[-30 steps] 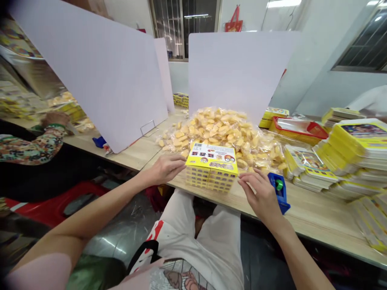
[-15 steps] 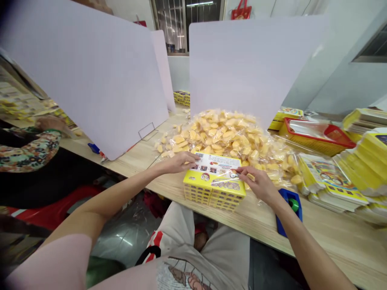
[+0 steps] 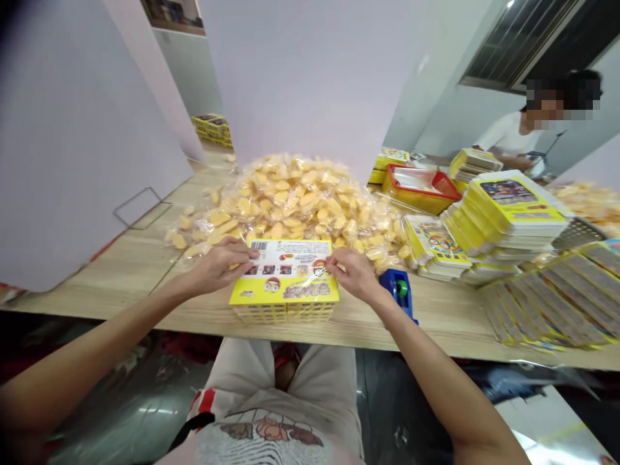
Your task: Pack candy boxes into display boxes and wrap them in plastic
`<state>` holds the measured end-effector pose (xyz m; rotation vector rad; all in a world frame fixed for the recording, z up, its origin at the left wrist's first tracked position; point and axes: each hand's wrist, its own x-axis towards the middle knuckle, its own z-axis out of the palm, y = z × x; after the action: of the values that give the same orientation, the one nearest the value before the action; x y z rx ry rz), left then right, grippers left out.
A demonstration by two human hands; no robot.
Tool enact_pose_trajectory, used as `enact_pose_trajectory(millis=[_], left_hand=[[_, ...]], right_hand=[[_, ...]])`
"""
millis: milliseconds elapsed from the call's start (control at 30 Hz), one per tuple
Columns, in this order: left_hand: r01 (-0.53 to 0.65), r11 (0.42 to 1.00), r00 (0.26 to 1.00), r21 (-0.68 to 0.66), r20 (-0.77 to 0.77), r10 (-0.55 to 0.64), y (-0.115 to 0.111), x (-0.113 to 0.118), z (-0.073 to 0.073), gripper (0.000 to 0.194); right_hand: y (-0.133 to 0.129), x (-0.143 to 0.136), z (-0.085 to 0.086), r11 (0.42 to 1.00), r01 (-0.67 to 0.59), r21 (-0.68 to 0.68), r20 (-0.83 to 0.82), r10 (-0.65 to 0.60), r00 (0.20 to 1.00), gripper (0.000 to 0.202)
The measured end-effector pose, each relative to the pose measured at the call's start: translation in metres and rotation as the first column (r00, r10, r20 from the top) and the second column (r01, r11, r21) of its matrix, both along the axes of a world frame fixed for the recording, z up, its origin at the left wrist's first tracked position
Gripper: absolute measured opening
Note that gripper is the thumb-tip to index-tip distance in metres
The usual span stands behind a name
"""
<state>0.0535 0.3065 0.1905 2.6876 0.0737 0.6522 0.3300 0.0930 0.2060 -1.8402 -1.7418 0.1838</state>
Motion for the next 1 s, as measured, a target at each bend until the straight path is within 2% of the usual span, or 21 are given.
enact_pose_trajectory(millis=[100, 400, 633, 767, 867, 1000], left_hand=[[-0.001, 0.998, 1.0, 0.058, -0.023, 0.002, 0.0, 0.0, -0.002, 0.029], [-0.045, 0.998, 0.999, 0.052, -0.01, 0.046, -0.003, 0.002, -0.004, 0.032], [-0.105, 0.993, 0.994, 0.048, -0.005, 0.106, -0.011, 0.007, -0.004, 0.034], [-0.125, 0.988, 0.992, 0.088, 0.013, 0.124, -0.012, 0.008, -0.009, 0.031], [-0.13, 0.987, 0.991, 0.099, 0.034, 0.127, -0.013, 0.008, -0.014, 0.029], [-0.126, 0.991, 0.991, 0.036, 0.047, 0.125, -0.016, 0.007, -0.018, 0.025]], right_hand=[[0.0, -0.001, 0.001, 1.0, -0.003, 0.002, -0.001, 0.003, 1.0, 0.016], [0.0, -0.003, 0.005, 0.999, -0.044, -0.03, -0.056, 0.042, 0.998, 0.016], [0.001, -0.001, 0.001, 0.999, -0.044, -0.015, 0.035, 0.045, 0.998, 0.016], [0.004, 0.0, -0.003, 0.998, -0.053, -0.024, 0.131, 0.055, 0.99, 0.016], [0.004, -0.002, -0.007, 0.998, -0.057, 0.018, 0.196, 0.052, 0.979, 0.017], [0.0, -0.007, -0.014, 0.995, -0.066, 0.074, 0.197, 0.05, 0.979, 0.017]])
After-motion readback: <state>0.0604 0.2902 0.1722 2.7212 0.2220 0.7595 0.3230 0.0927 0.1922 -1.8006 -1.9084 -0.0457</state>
